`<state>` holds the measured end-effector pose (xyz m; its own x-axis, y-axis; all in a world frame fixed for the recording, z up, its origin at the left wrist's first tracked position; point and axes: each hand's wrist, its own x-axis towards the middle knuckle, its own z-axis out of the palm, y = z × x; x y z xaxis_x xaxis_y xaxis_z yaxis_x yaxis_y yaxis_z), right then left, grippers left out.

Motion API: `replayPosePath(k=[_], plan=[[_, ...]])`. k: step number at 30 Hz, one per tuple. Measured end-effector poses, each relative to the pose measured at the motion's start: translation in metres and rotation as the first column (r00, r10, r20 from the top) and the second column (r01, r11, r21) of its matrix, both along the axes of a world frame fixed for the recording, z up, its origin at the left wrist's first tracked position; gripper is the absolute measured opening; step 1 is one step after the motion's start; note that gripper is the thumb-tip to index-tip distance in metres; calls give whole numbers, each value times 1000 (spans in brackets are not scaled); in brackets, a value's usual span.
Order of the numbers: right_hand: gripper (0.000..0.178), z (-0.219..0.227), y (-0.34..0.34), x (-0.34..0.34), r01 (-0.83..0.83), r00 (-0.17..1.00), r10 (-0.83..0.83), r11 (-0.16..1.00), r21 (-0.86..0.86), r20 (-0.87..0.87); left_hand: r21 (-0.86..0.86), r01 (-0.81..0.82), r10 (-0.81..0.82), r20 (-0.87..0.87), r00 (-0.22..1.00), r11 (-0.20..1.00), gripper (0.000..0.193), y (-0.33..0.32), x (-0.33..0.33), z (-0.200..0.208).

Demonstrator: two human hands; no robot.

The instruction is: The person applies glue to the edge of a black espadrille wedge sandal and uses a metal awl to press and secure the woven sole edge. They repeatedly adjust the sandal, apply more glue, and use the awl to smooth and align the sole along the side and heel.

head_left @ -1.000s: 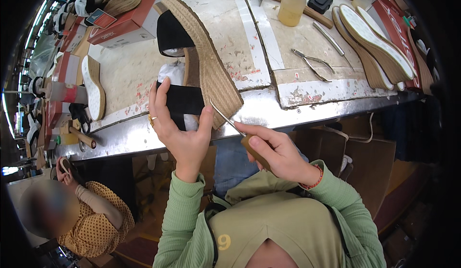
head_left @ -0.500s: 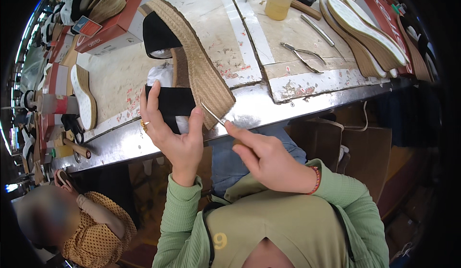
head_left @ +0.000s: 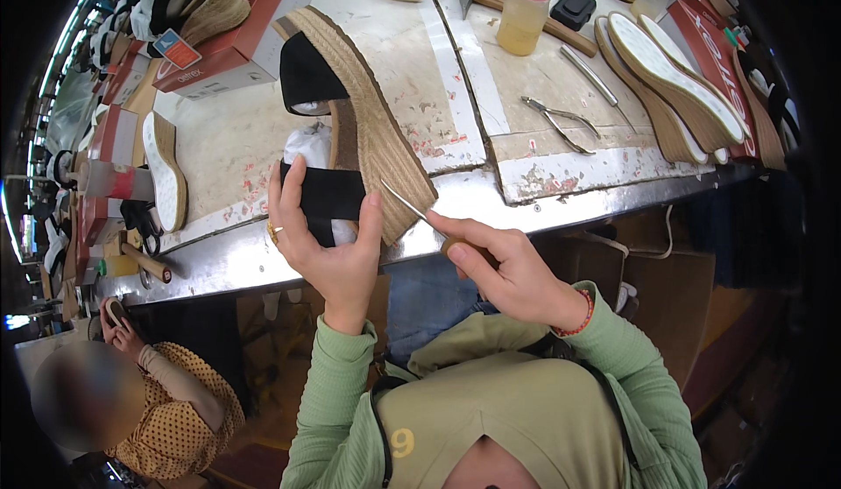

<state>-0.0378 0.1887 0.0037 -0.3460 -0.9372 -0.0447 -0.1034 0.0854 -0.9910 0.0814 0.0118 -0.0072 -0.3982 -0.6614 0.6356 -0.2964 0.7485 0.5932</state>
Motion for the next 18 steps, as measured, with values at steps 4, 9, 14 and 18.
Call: replayPosePath(k=[4, 9, 14, 18], plan=[[41, 2, -3, -4, -12, 999, 13, 999, -30, 35, 29, -3, 3, -18, 1000, 1000, 73, 1, -1, -1], [41, 13, -5, -5, -31, 998, 33, 998, 47, -46, 38, -10, 10, -10, 1000, 999, 74, 2, -1, -1], [44, 17, -8, -1, -6, 884, 47, 996, 88, -465, 43, 10, -10, -14, 1000, 999, 74, -1, -1, -3], [46, 16, -4, 2, 2, 846, 37, 997, 73, -532, 35, 29, -28, -33, 999, 999, 73, -1, 0, -4]])
